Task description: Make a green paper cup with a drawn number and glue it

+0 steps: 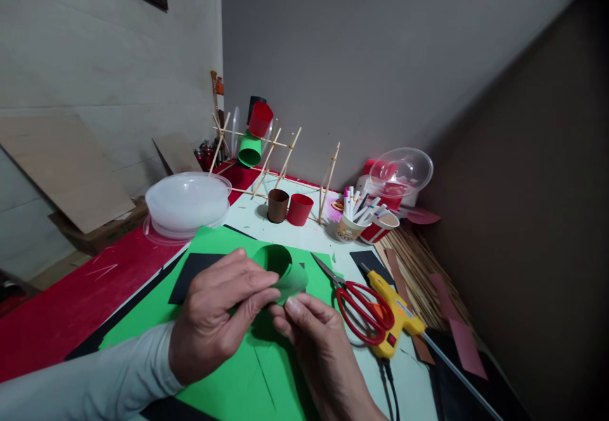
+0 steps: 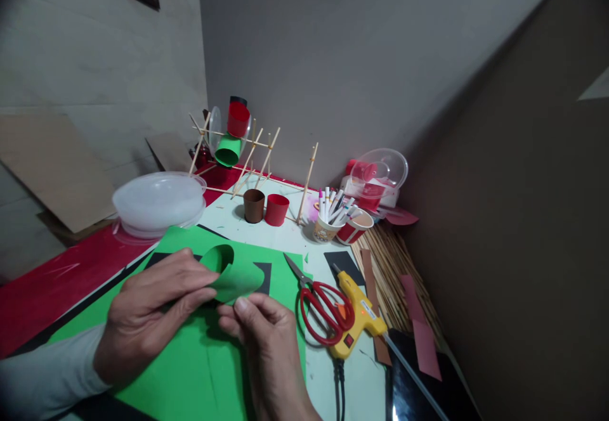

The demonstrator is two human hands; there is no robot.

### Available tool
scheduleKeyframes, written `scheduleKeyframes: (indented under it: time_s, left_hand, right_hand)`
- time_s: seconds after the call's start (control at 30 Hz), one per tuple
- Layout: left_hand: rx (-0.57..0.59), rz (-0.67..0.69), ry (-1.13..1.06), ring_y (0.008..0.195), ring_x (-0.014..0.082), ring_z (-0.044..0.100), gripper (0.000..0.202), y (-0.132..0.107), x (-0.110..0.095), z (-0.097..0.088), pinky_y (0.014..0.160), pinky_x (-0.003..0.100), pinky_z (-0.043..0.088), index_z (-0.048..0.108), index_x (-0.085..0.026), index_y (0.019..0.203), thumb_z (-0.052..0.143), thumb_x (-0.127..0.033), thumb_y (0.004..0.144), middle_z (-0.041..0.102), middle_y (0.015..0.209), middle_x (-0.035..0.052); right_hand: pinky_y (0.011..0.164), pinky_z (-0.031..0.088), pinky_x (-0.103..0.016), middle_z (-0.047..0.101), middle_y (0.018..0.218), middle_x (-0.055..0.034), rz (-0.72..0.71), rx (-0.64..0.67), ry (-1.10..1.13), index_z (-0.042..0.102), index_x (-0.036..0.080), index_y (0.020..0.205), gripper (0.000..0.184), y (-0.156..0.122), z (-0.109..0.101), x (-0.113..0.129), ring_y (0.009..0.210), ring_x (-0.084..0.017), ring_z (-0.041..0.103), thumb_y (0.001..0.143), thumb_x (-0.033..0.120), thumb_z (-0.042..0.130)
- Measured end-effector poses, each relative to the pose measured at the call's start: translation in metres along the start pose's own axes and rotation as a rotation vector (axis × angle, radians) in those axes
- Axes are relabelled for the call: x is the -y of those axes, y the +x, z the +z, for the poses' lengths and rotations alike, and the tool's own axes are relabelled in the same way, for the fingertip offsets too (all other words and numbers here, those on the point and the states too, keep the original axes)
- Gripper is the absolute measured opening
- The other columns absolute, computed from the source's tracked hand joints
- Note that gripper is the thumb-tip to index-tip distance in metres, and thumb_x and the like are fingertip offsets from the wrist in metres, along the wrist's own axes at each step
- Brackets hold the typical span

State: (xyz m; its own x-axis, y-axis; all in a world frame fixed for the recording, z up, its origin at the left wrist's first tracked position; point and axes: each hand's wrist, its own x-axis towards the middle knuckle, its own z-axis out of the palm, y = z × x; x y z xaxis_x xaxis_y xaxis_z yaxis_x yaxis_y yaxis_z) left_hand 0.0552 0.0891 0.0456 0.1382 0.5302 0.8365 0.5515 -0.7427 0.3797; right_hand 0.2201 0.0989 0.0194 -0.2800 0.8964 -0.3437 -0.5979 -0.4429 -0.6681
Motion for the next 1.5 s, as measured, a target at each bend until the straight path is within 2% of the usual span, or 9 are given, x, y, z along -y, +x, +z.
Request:
scheduleKeyframes:
  time_s: [0.33,0.57,0.63,0.77,0.83,0.93,1.17,1.4,1.5]
  left_hand:
    - [0.039,0.010,0.058,0.067,0.0095,0.058,0.013,0.003,0.008,0.006,0.083,0.027,0.047,0.065,-0.016,0.091,0.060,-0.004,0.093,0.065,0.074,-0.0025]
    - [0.188,0.129,0.135,0.071,0.0129,0.058,0.017,0.007,0.015,0.001,0.076,0.031,0.043,0.065,-0.015,0.091,0.058,0.001,0.091,0.071,0.079,0.0015]
    - [0.232,0.131,0.132,0.071,0.0136,0.054,0.016,0.009,0.018,0.001,0.070,0.030,0.042,0.066,-0.014,0.091,0.060,0.000,0.091,0.069,0.078,0.0023]
    - [0.282,0.119,0.118,0.073,0.0148,0.050,0.018,0.009,0.017,0.003,0.065,0.026,0.041,0.068,-0.015,0.088,0.058,0.000,0.091,0.064,0.076,0.0021]
    - [0.299,0.117,0.106,0.074,0.0150,0.051,0.021,0.007,0.016,0.005,0.065,0.026,0.041,0.068,-0.016,0.086,0.056,0.000,0.091,0.063,0.077,0.0018]
    - [0.314,0.104,0.072,0.074,0.0148,0.052,0.024,0.004,0.015,0.009,0.066,0.025,0.043,0.066,-0.017,0.082,0.053,0.001,0.092,0.063,0.077,0.0017]
    - [0.325,0.037,-0.047,0.074,0.0142,0.057,0.016,0.000,0.021,0.016,0.067,0.025,0.047,0.070,-0.018,0.085,0.060,-0.007,0.093,0.063,0.076,0.0012]
    - [0.083,-0.294,-0.107,0.097,0.0172,0.066,0.015,0.006,0.019,0.008,0.088,0.029,0.050,0.075,-0.023,0.101,0.062,-0.020,0.095,0.071,0.099,0.0035]
    - [0.077,-0.451,-0.129,0.084,0.0161,0.064,0.017,0.008,0.021,0.008,0.075,0.027,0.050,0.076,-0.021,0.095,0.061,-0.027,0.095,0.071,0.094,0.0029]
  right_hand:
    - [0.064,0.058,-0.020,0.076,0.068,-0.0071,0.031,0.041,-0.116,0.072,0.012,0.067,0.036,0.005,-0.007,-0.011,0.064,-0.014,0.074,0.056,0.034,0.098]
    - [0.047,0.048,-0.024,0.069,0.061,-0.0073,0.165,0.257,-0.713,0.066,0.012,0.075,0.053,0.000,-0.008,-0.004,0.049,-0.015,0.063,0.070,0.064,0.073]
    - [0.045,0.041,-0.023,0.063,0.055,-0.0038,-0.003,0.232,-0.939,0.063,0.014,0.068,0.040,-0.007,-0.009,0.003,0.046,-0.014,0.057,0.079,0.052,0.068]
    - [0.058,0.043,-0.024,0.065,0.070,-0.0034,-0.956,0.070,-1.331,0.064,0.016,0.079,0.017,-0.020,-0.008,0.020,0.063,-0.014,0.060,0.094,0.021,0.057]
    - [0.068,0.049,-0.025,0.071,0.090,-0.0079,-1.192,0.116,-1.377,0.065,0.016,0.098,0.010,-0.021,-0.008,0.026,0.080,-0.017,0.066,0.095,0.013,0.056]
    - [0.079,0.052,-0.028,0.072,0.108,-0.0111,-1.188,0.249,-1.526,0.063,0.016,0.116,0.022,-0.016,-0.013,0.030,0.096,-0.021,0.067,0.096,0.009,0.056]
    - [0.064,0.047,-0.026,0.069,0.082,-0.0070,-1.138,0.285,-1.586,0.071,0.013,0.098,0.015,-0.004,-0.022,0.030,0.072,-0.017,0.061,0.098,0.009,0.056]
    - [0.060,0.045,-0.024,0.068,0.076,-0.0043,-1.123,0.247,-1.476,0.071,0.015,0.092,0.016,-0.001,-0.022,0.036,0.067,-0.015,0.061,0.095,0.007,0.057]
    - [0.061,0.046,-0.024,0.070,0.078,-0.0046,-1.114,0.238,-1.453,0.072,0.016,0.092,0.016,-0.002,-0.022,0.037,0.069,-0.015,0.062,0.094,0.007,0.058]
